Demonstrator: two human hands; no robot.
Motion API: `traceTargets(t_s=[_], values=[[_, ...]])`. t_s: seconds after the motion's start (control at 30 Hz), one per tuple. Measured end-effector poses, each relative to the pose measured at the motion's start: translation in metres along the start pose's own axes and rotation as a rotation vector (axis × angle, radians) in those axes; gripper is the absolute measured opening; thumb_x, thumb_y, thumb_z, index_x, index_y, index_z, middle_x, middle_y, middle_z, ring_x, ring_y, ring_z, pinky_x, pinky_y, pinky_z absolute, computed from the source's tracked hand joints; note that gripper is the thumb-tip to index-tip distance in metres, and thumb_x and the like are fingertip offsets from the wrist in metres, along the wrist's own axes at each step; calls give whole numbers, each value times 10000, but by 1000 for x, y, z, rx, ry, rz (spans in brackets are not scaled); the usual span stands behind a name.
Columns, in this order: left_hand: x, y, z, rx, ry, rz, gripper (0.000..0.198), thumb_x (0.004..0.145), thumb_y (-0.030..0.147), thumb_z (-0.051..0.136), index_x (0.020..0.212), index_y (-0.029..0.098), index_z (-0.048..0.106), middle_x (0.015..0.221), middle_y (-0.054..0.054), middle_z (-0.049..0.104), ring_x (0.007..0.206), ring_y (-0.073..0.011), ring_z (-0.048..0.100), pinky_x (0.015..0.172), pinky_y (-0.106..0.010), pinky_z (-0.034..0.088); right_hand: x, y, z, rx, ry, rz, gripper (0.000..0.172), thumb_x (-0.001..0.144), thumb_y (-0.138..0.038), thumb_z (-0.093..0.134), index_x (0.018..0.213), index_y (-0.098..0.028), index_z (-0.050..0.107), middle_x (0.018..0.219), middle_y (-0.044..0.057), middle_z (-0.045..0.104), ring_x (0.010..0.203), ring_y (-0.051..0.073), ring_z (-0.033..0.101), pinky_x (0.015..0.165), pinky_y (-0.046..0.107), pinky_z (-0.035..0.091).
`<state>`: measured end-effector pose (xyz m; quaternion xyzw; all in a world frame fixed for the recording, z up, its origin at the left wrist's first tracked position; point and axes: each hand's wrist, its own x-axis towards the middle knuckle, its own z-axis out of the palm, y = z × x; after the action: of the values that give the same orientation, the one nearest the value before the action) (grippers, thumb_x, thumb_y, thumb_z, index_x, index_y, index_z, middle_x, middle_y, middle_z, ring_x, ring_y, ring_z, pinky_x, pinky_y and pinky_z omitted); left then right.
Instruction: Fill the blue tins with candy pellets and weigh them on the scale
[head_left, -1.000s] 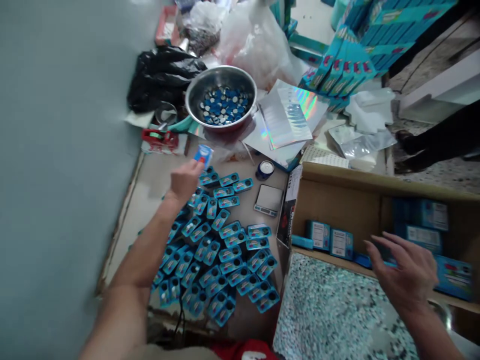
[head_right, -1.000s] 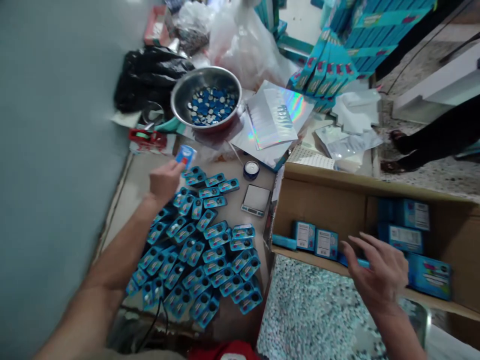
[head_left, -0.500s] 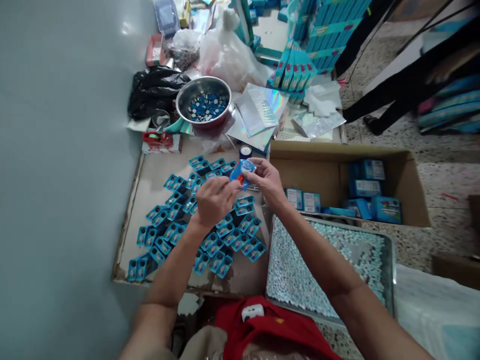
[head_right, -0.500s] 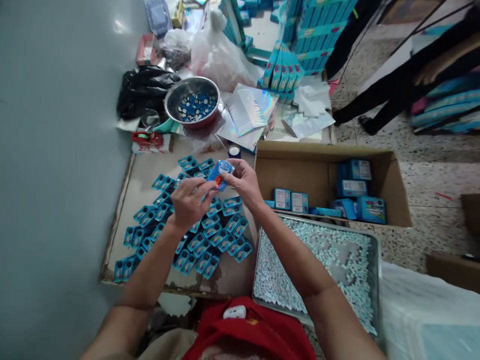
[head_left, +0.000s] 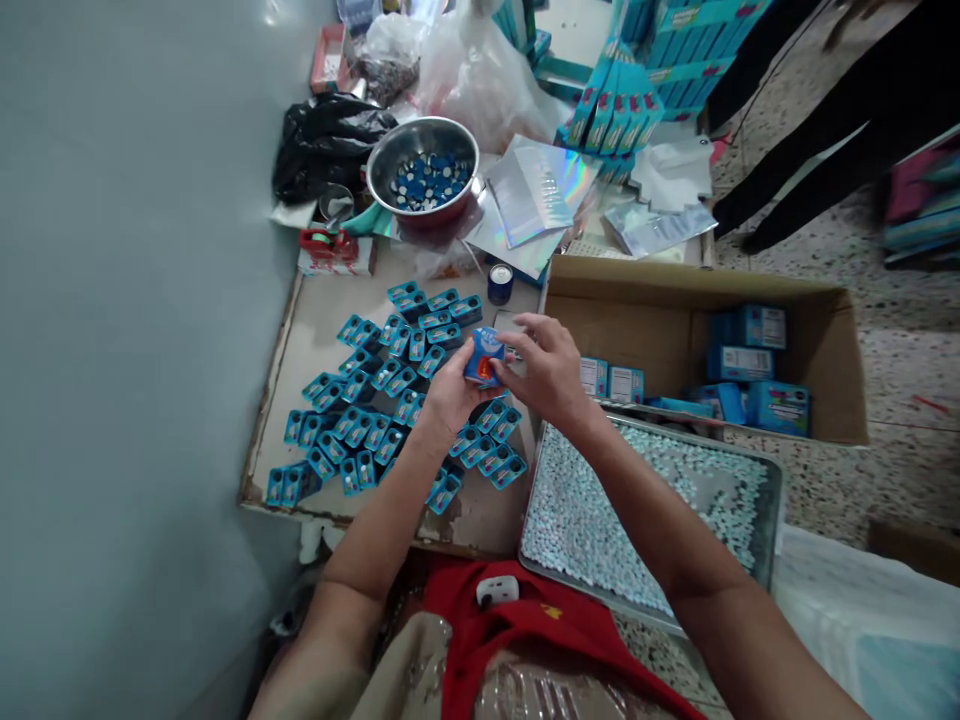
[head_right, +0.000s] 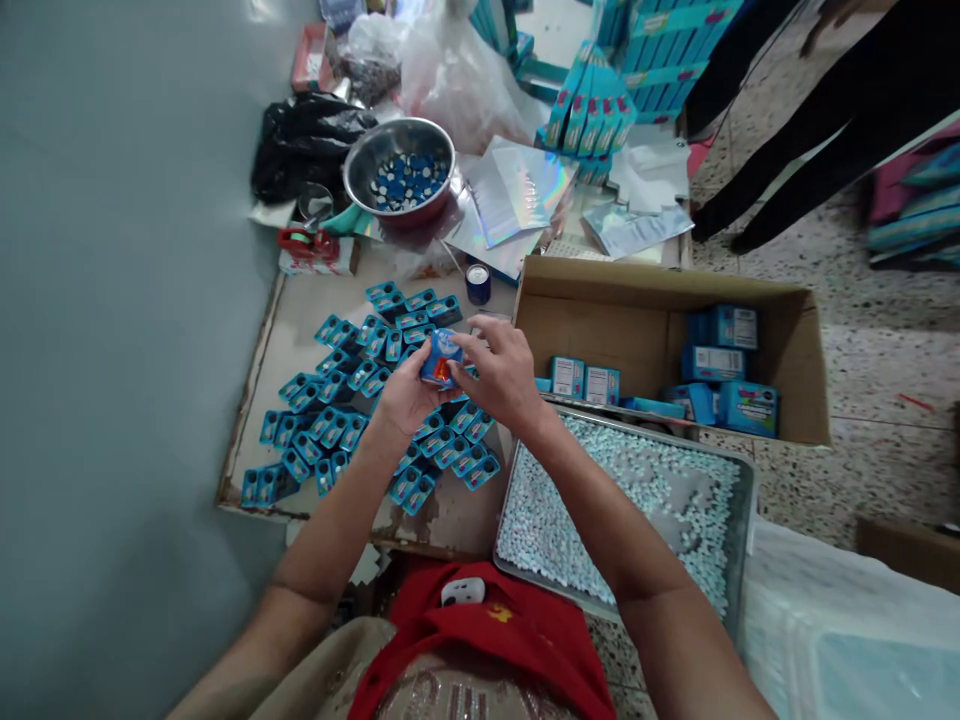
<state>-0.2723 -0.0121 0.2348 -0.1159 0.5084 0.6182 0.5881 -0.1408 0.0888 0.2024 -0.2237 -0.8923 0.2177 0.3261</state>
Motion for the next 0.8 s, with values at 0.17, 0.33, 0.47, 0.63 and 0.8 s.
traceTargets(t_s=[0.17,0.33,0.47,0.63,0.8], values=[[-16,-9,6,-78,16,80,316,1160,325,519,1405,282,714,1021,-18,783,802,-155,719,886,-329,650,-4,1,7,-132,-44,-112,158,1061,-215,659,1104,-234,809,1053,82,784,983,260,689,910,409,485],[-21,-12,11,-121,55,101,254,1170,292,508,1369,282,665,999,2,739,809,-136,700,843,-286,633,-4,4,14,-62,-22,-28,151,1028,-207,655,947,-220,782,933,69,778,892,239,694,824,366,475],[-22,-10,2,-3,45,51,316,1155,302,515,1450,289,626,986,-16,745,737,-157,693,679,-265,583,11,11,16,148,-3,245,120,973,-182,658,956,-214,772,898,43,763,814,203,697,764,322,487],[-17,-7,-3,-5,89,47,304,1182,363,471,1438,288,616,973,-16,739,778,-173,715,691,-277,589,17,4,17,335,-45,527,89,983,-239,674,1019,-220,754,785,-6,721,679,170,654,689,294,472],[-7,-10,-2,43,95,138,230,1181,318,495,1362,294,633,1115,-4,746,843,-141,709,758,-259,621,0,-13,14,271,-42,406,127,948,-250,689,945,-236,815,859,38,754,751,195,670,748,321,485]])
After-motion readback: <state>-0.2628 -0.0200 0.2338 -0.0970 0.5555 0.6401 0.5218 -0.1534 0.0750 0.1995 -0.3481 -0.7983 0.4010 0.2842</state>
